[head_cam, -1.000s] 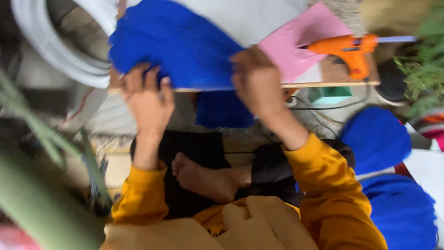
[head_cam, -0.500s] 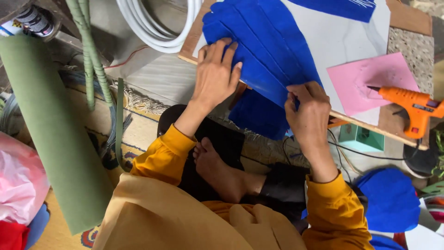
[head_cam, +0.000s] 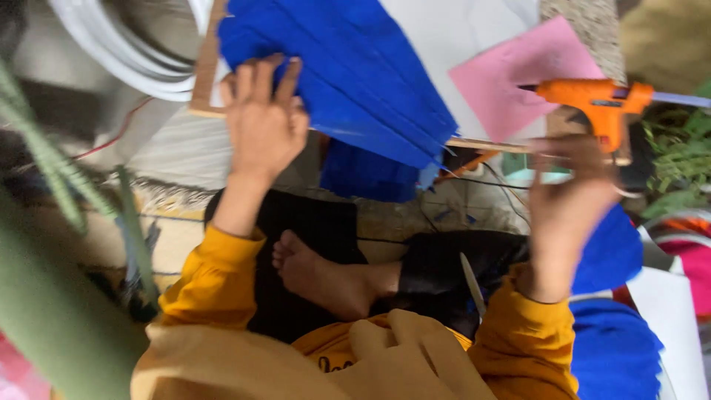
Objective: Assembling a decorative fan by gluing blue fabric strips onto a base using a hot glue gun.
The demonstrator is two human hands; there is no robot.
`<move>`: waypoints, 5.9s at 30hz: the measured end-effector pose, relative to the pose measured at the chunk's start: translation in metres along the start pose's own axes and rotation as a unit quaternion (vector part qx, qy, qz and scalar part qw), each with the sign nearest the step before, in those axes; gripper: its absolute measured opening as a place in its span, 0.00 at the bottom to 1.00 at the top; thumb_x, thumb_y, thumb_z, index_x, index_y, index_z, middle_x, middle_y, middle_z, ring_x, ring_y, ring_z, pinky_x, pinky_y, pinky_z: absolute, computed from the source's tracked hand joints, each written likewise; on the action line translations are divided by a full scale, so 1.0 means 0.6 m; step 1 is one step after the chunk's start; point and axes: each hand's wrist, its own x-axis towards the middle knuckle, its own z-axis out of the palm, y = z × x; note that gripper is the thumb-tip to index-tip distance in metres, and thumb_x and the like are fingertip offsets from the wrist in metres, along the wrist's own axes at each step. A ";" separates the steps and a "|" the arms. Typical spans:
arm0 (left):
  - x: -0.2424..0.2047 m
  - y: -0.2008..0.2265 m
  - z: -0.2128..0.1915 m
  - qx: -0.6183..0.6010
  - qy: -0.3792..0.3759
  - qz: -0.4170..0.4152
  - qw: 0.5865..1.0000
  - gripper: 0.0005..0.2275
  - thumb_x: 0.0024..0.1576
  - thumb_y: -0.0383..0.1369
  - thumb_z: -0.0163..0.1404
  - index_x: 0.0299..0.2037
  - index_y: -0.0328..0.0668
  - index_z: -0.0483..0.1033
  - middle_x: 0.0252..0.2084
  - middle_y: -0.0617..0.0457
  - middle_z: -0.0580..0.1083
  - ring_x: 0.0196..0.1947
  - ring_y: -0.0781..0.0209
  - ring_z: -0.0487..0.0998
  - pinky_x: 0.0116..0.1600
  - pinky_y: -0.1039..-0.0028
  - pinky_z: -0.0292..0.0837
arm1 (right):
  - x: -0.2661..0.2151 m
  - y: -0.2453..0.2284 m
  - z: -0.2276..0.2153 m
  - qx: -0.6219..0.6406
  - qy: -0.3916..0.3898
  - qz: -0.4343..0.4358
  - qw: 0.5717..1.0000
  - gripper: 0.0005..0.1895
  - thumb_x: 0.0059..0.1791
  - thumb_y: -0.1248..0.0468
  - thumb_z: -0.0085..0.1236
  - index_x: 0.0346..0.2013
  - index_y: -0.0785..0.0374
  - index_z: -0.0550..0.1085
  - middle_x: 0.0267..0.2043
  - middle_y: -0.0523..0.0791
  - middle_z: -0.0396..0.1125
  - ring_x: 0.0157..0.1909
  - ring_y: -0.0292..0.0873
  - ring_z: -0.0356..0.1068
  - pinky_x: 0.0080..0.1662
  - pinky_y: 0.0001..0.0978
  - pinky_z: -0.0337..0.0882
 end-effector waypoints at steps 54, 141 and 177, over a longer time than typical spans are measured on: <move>-0.014 0.029 -0.018 -0.094 0.018 -0.051 0.994 0.17 0.46 0.30 0.45 0.46 0.33 0.72 0.46 0.43 0.66 0.48 0.51 0.64 0.54 0.56 0.49 | 0.159 0.526 0.012 0.291 -0.173 0.160 0.927 0.07 0.60 0.57 0.36 0.48 0.55 0.61 0.49 0.39 0.57 0.48 0.31 0.60 0.46 0.16 0.65; -0.027 0.016 -0.015 -0.210 0.041 -0.088 0.973 0.16 0.50 0.33 0.42 0.47 0.37 0.70 0.52 0.45 0.66 0.52 0.51 0.63 0.56 0.62 0.50 | 0.268 -0.138 0.212 0.590 -0.376 0.268 0.662 0.16 0.45 0.67 0.46 0.46 0.70 0.63 0.35 0.49 0.64 0.17 0.28 0.53 0.16 0.12 0.51; -0.009 0.035 -0.035 -0.131 0.004 -0.036 0.991 0.16 0.51 0.30 0.42 0.48 0.36 0.73 0.53 0.47 0.66 0.50 0.51 0.64 0.54 0.59 0.49 | 0.021 0.268 -0.005 0.235 -0.163 0.225 0.932 0.13 0.50 0.78 0.45 0.49 0.68 0.64 0.41 0.42 0.62 0.35 0.31 0.58 0.36 0.16 0.59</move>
